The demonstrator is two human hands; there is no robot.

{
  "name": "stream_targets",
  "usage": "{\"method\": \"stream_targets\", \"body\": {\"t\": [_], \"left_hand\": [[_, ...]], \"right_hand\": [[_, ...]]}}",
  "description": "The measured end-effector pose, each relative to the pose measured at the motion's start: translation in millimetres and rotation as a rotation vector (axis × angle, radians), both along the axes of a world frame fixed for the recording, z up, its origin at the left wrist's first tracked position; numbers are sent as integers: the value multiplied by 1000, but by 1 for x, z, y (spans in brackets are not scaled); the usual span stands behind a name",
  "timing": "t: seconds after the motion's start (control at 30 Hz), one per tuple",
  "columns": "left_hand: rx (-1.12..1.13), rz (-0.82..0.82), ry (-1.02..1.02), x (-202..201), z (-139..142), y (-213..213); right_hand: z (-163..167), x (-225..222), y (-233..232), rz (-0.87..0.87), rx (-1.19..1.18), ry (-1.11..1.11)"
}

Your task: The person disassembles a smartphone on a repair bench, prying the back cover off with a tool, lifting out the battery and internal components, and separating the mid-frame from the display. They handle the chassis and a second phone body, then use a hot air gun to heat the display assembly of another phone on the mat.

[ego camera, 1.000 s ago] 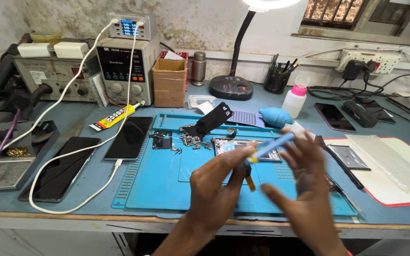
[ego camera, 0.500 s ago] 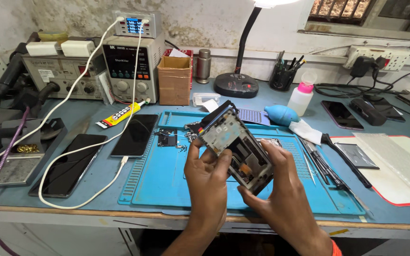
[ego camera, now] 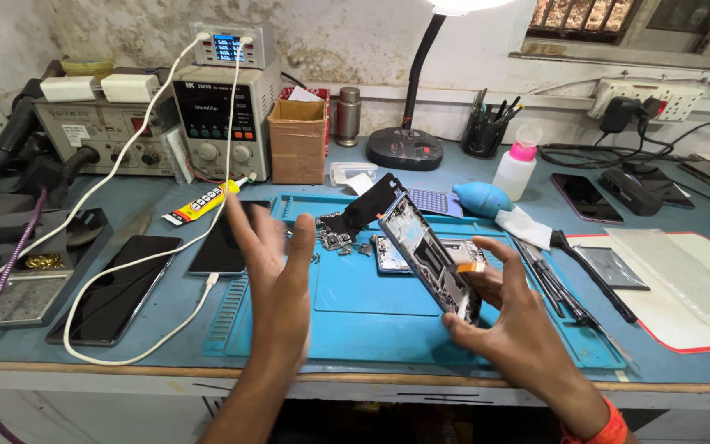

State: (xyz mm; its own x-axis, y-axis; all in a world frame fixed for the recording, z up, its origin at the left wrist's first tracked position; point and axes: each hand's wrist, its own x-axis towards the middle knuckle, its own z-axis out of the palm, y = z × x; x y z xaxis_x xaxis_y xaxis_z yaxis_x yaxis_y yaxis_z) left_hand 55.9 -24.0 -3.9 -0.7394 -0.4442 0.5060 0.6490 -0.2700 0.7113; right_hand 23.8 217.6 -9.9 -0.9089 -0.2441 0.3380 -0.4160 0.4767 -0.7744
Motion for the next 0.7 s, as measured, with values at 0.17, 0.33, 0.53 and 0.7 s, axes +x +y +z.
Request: {"method": "stream_targets", "body": {"t": [0.17, 0.33, 0.53, 0.7], "left_hand": [[-798, -80, -33, -12, -9, -16], [-973, -219, -42, -16, -3, -36], [-1186, -296, -313, -3, -5, -32], [-1200, -292, -291, 3, 1, -36]], "right_hand": [[1, -6, 7, 96, 94, 67], [6, -14, 21, 175, 243, 75], [14, -20, 19, 273, 468, 71], [23, -20, 14, 380, 534, -25]]}}
